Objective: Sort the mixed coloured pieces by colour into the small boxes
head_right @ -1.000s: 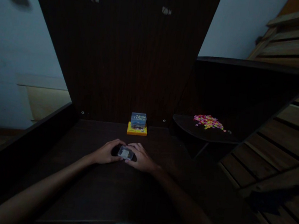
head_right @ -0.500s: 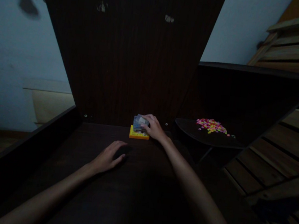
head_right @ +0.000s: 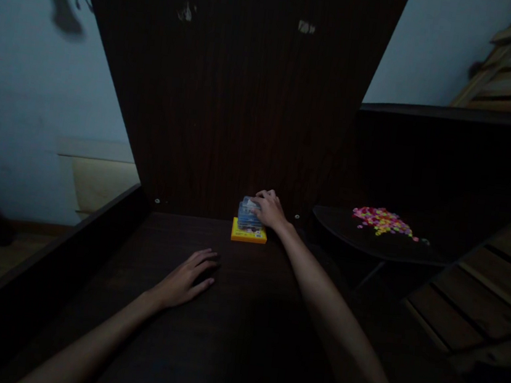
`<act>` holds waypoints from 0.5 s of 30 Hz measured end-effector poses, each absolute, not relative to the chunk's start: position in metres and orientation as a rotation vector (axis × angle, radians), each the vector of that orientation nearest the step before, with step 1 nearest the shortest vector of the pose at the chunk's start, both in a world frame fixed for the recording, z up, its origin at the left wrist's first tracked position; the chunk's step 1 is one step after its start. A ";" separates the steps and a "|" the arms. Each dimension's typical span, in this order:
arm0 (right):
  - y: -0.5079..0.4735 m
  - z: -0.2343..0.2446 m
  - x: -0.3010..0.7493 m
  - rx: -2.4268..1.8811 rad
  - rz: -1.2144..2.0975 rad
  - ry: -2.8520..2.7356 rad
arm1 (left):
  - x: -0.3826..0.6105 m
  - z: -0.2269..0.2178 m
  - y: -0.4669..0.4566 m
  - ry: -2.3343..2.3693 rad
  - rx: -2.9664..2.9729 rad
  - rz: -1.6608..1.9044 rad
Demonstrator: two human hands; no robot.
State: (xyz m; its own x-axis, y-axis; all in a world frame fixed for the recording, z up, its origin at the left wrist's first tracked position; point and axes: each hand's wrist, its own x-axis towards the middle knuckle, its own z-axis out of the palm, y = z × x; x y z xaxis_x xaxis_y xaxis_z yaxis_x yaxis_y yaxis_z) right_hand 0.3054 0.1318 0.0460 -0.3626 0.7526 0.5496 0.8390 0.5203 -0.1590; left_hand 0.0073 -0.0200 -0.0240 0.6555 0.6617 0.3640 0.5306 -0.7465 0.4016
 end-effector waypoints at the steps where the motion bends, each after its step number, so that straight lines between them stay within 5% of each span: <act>1: 0.132 0.045 0.305 -1.313 -0.224 -2.182 | 0.008 -0.025 -0.020 0.962 2.610 0.730; 15: 0.064 0.064 0.300 -1.218 -0.214 -2.104 | -0.003 -0.024 -0.022 1.020 2.619 0.670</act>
State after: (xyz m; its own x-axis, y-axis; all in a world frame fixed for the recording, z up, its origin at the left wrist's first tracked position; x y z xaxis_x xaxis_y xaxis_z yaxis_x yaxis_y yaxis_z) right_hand 0.2996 0.0637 0.0637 -0.3244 0.7026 0.6334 0.8158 0.5467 -0.1886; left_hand -0.0032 -0.0218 -0.0236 0.6491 0.6876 0.3254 0.5719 -0.7231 0.3874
